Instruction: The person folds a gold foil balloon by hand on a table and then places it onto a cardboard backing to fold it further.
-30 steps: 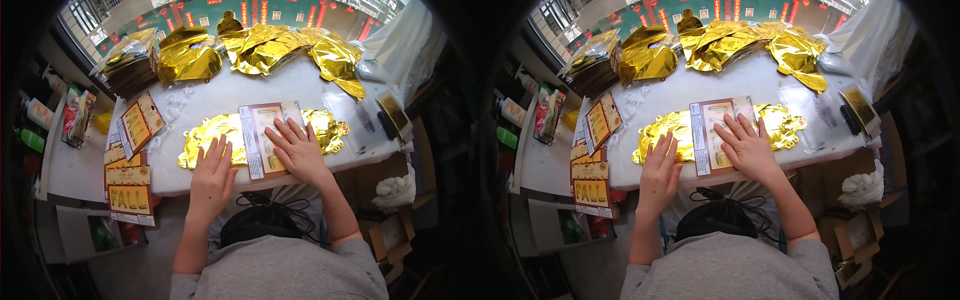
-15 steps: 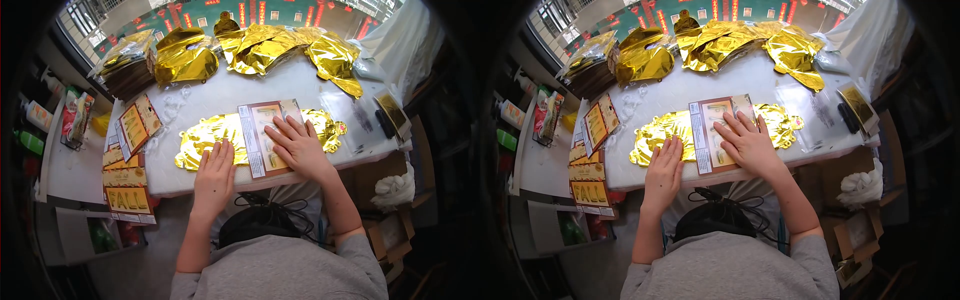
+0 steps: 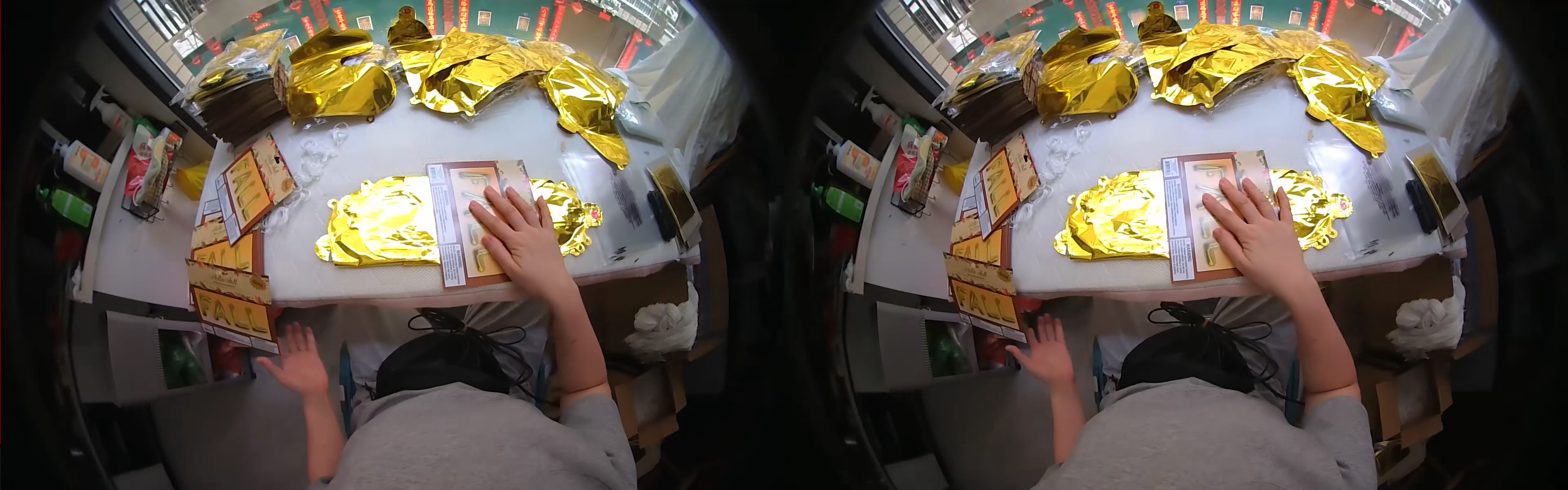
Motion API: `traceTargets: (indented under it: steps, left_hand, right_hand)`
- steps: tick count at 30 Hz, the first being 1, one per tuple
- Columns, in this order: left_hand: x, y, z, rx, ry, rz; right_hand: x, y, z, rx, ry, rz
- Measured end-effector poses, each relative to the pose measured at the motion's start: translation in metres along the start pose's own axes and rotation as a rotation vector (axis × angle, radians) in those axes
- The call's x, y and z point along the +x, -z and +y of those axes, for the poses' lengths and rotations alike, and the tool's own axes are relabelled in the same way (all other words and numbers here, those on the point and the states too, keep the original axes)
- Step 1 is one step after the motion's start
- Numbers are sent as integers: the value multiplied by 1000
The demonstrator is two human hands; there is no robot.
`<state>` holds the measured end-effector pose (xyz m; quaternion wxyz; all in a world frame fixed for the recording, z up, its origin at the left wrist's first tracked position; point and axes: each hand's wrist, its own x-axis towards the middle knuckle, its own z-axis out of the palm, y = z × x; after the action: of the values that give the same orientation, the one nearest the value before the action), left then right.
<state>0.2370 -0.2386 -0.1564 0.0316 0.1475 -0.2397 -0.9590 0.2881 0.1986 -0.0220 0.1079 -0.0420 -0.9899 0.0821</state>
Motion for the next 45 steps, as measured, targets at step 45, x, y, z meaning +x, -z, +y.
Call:
traceTargets:
  steps: [45]
  left_hand:
    - [8, -198, -56, 1815, -555, -445]
  right_hand:
    - [-4, -16, 4, -63, 9, 127]
